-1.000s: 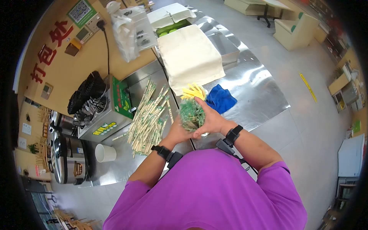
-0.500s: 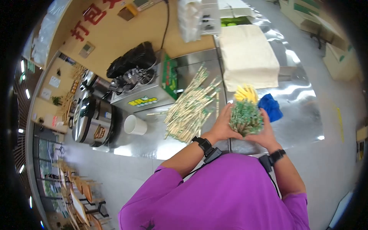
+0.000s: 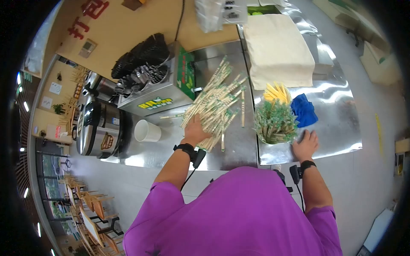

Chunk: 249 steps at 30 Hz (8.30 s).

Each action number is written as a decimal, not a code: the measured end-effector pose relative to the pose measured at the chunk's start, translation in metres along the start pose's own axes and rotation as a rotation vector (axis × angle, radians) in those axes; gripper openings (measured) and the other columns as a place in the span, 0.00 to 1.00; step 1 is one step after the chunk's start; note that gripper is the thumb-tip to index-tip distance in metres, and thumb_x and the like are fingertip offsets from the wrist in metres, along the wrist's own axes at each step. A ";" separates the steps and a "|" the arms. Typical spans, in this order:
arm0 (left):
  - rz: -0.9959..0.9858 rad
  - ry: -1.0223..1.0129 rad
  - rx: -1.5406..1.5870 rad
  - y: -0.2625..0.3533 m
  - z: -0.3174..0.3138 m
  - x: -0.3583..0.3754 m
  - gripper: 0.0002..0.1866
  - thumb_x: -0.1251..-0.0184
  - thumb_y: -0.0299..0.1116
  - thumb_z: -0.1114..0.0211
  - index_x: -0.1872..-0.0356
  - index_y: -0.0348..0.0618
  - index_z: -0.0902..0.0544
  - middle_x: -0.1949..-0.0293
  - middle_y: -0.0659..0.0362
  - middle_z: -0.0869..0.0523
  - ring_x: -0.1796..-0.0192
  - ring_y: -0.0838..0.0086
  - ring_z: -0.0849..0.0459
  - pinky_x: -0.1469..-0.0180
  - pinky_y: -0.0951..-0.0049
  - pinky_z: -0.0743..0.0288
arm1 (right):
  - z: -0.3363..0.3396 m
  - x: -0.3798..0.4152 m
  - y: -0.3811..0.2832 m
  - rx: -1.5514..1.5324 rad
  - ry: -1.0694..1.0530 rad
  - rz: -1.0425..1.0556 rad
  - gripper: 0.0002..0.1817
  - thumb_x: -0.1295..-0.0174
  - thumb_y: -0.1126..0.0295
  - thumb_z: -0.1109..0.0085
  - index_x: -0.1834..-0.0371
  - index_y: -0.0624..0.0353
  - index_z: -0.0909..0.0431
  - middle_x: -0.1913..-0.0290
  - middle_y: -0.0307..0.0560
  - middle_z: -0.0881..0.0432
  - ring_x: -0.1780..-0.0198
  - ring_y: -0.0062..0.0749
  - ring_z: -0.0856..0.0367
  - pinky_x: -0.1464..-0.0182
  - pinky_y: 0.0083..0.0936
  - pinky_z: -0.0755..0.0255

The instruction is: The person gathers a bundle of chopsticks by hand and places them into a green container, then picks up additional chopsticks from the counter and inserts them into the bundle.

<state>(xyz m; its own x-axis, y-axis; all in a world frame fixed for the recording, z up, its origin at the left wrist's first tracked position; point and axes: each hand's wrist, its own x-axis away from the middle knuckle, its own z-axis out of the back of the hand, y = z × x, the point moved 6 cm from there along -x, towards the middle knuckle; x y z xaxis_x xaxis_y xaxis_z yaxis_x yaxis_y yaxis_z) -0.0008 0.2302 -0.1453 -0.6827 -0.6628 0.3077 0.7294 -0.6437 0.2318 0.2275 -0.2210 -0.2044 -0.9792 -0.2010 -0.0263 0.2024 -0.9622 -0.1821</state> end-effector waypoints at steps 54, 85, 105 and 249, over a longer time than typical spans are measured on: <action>-0.030 0.036 -0.139 0.046 -0.011 0.012 0.46 0.49 0.54 0.22 0.34 0.41 0.34 0.45 0.45 0.24 0.41 0.53 0.18 0.44 0.59 0.19 | 0.002 0.006 -0.015 0.059 0.083 0.042 0.43 0.51 0.53 0.26 0.31 0.55 0.31 0.25 0.60 0.38 0.22 0.54 0.45 0.27 0.53 0.50; -0.065 -0.950 1.726 0.099 -0.052 0.094 0.30 0.35 0.19 0.32 0.34 0.39 0.34 0.61 0.56 0.18 0.60 0.64 0.12 0.54 0.61 0.15 | 0.017 0.008 -0.022 -0.028 -0.011 -0.061 0.39 0.47 0.58 0.29 0.30 0.55 0.32 0.23 0.58 0.42 0.19 0.51 0.50 0.22 0.52 0.60; -0.371 -0.945 1.022 0.116 -0.033 0.109 0.10 0.44 0.22 0.29 0.62 0.41 0.19 0.66 0.60 0.14 0.62 0.73 0.15 0.58 0.71 0.21 | -0.041 -0.025 0.070 -1.319 -0.067 -0.355 0.24 0.35 0.55 0.37 0.41 0.57 0.22 0.40 0.42 0.20 0.37 0.32 0.25 0.35 0.38 0.36; -0.858 0.298 0.885 0.220 0.152 0.104 0.31 0.45 0.32 0.20 0.38 0.42 0.20 0.41 0.52 0.17 0.43 0.65 0.17 0.42 0.63 0.22 | 0.249 -0.004 -0.043 -1.446 -0.107 0.346 0.09 0.45 0.76 0.26 0.67 0.59 0.19 0.68 0.36 0.18 0.69 0.15 0.23 0.68 0.16 0.30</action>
<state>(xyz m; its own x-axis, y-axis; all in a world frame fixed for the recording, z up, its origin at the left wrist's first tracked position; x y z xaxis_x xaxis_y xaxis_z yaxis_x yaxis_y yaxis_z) 0.0957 0.0775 0.0779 -0.8488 -0.2947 -0.4389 -0.2492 -0.5091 0.8238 0.2255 -0.2248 0.0478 -0.8679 -0.4492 -0.2121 0.1700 0.1327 -0.9765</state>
